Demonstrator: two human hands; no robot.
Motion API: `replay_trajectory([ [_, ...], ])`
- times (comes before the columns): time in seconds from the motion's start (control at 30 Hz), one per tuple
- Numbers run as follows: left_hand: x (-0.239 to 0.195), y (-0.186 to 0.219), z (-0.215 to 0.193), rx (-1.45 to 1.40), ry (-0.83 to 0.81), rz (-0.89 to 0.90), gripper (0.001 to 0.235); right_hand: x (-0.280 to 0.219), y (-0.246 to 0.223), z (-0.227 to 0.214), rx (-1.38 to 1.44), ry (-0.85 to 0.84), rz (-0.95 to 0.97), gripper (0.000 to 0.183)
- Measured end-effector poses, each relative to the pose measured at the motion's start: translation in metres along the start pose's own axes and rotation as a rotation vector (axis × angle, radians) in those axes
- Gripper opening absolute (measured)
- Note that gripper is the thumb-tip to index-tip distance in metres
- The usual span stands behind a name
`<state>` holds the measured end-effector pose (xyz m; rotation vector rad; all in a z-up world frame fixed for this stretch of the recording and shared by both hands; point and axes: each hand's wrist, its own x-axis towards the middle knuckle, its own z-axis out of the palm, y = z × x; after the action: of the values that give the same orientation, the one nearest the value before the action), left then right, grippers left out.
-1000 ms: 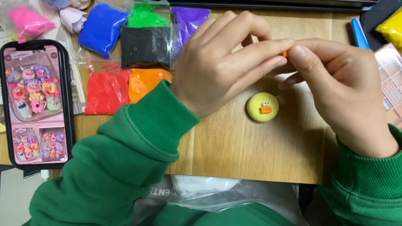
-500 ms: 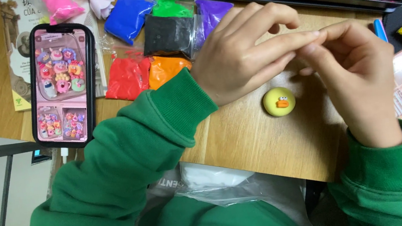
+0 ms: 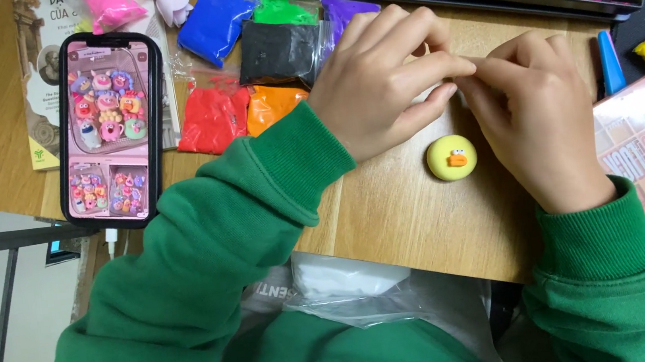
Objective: The person shapes a small piece of orange clay into a beak and attaches it to a yellow clay sphere that already has eyes. They use a pink plastic tool to refine the beak's shape and then handle a small piece of white clay.
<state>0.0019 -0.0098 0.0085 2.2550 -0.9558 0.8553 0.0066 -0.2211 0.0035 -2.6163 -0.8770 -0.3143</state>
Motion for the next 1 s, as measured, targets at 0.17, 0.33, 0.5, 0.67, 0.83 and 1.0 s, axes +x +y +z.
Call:
replay_trajectory([
  [0.17, -0.001, -0.001, 0.001, -0.005, -0.015, -0.01, 0.011, -0.001, 0.002, 0.003, -0.057, 0.005, -0.016, 0.011],
  [0.33, -0.002, -0.002, 0.002, -0.009, -0.017, -0.016, 0.012, -0.002, 0.005, 0.004, -0.05, 0.021, -0.045, 0.011],
  [0.5, -0.001, -0.002, 0.002, 0.002, -0.023, -0.023, 0.009, 0.0, 0.0, -0.001, -0.082, -0.011, -0.032, 0.014],
  [0.67, 0.001, -0.002, -0.004, 0.032, 0.016, 0.0, 0.002, 0.0, 0.007, 0.003, -0.095, 0.053, -0.06, 0.013],
  [0.83, -0.002, -0.002, -0.004, 0.075, 0.053, 0.027, 0.004, 0.0, 0.007, 0.0, -0.059, 0.035, -0.048, 0.02],
  [1.0, -0.008, 0.009, -0.015, 0.12, 0.084, 0.007, 0.006, -0.001, 0.008, -0.001, -0.094, 0.039, -0.041, 0.008],
])
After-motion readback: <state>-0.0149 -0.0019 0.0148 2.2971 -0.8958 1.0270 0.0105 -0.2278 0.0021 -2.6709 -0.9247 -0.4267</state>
